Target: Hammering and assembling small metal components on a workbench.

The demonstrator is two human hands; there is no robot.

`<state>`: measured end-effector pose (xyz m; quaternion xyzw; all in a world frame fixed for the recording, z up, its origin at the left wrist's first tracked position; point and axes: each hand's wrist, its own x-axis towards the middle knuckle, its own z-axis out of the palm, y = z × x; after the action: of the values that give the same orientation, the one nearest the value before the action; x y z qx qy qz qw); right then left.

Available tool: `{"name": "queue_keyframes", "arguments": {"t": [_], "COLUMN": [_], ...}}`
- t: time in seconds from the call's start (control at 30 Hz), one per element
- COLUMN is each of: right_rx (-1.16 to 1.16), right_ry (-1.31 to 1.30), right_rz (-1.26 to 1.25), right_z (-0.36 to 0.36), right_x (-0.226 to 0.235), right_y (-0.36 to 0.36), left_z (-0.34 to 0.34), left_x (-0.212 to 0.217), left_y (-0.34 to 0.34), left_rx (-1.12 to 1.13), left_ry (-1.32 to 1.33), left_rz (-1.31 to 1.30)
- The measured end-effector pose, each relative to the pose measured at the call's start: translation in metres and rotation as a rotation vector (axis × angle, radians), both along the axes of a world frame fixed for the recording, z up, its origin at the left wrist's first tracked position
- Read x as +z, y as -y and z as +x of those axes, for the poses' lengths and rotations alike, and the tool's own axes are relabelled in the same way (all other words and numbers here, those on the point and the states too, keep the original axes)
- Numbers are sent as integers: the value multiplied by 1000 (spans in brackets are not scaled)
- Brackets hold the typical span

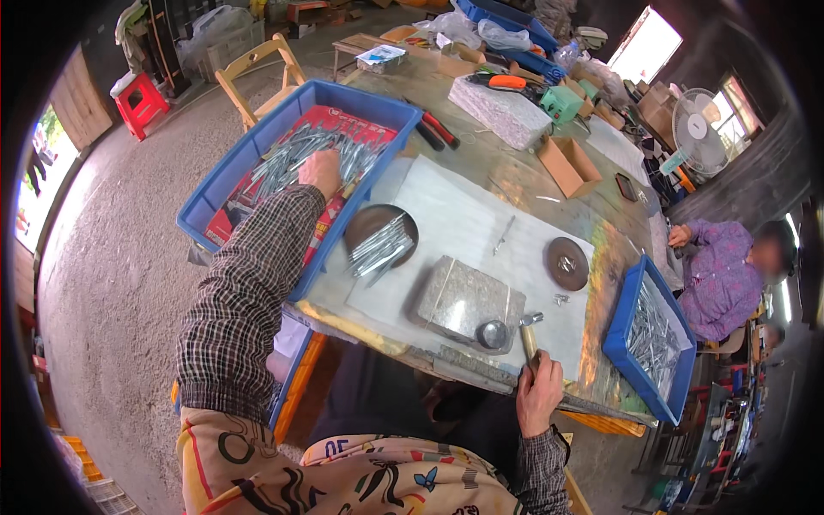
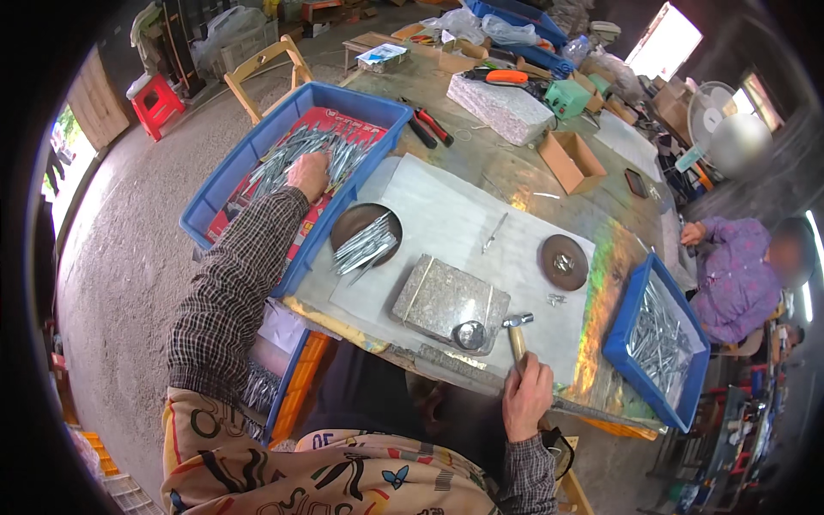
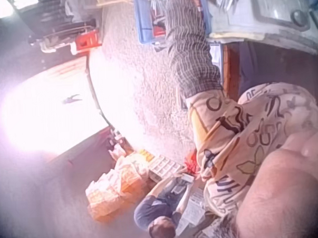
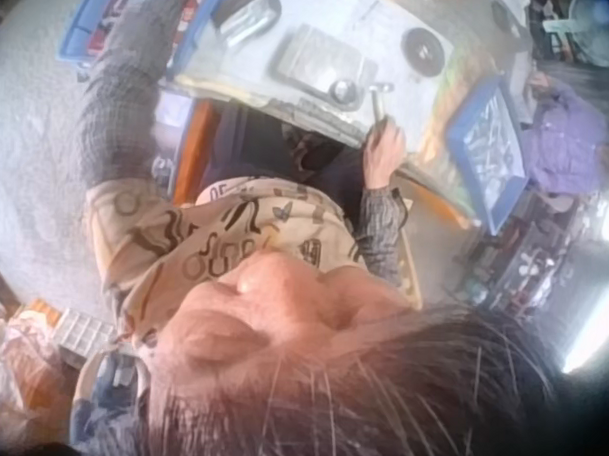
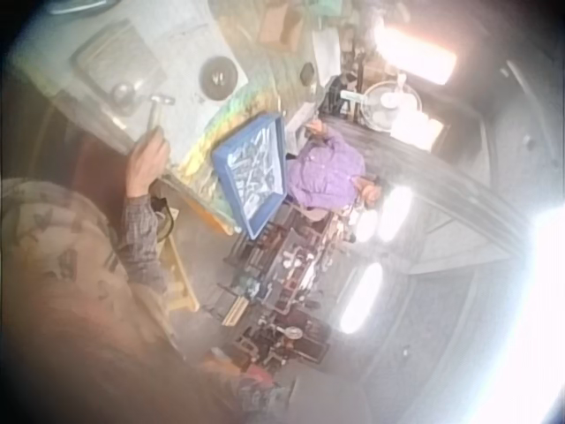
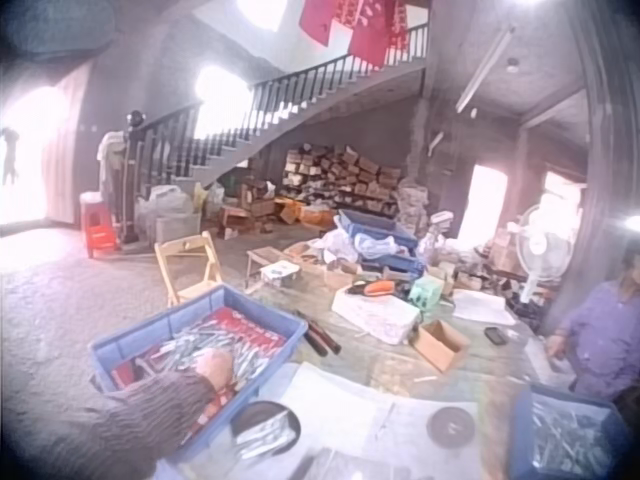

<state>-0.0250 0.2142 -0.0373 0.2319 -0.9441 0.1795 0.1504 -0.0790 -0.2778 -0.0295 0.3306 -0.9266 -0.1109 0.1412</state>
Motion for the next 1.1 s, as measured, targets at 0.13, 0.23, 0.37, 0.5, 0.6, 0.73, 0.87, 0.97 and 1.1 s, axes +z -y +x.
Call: {"name": "queue_keyframes", "arguments": {"t": [0.13,0.23,0.37,0.5,0.6,0.73,0.87,0.97,1.1], "right_rx": [-5,1,-24,15,29,27,36,78,71], "right_ry": [1,1,14,89,143,302,212,62,36], "right_rz": [1,-17,-11,-12,-41,-258,-228,-157,-136], "right_z": [0,0,2,0,-12,-28,-56,-79,-103], "right_x": [-2,-3,-1,12,17,29,24,16,6], "right_y": [0,0,-3,-2,-6,-2,-4,-8,-8], "left_z": [-4,4,4,6,10,25,25,32,45], "left_x": [-5,-2,8,-19,-26,-25,-8,18,52], "left_y": [2,1,-9,25,33,56,37,7,-50], "left_rx": [-13,-11,20,111,92,-24,-118,-210,-247], "left_ry": [28,17,55,103,28,-14,-158,-296,-402], "left_rz": [-49,-51,54,-115,-153,-157,-121,-118,91]}}
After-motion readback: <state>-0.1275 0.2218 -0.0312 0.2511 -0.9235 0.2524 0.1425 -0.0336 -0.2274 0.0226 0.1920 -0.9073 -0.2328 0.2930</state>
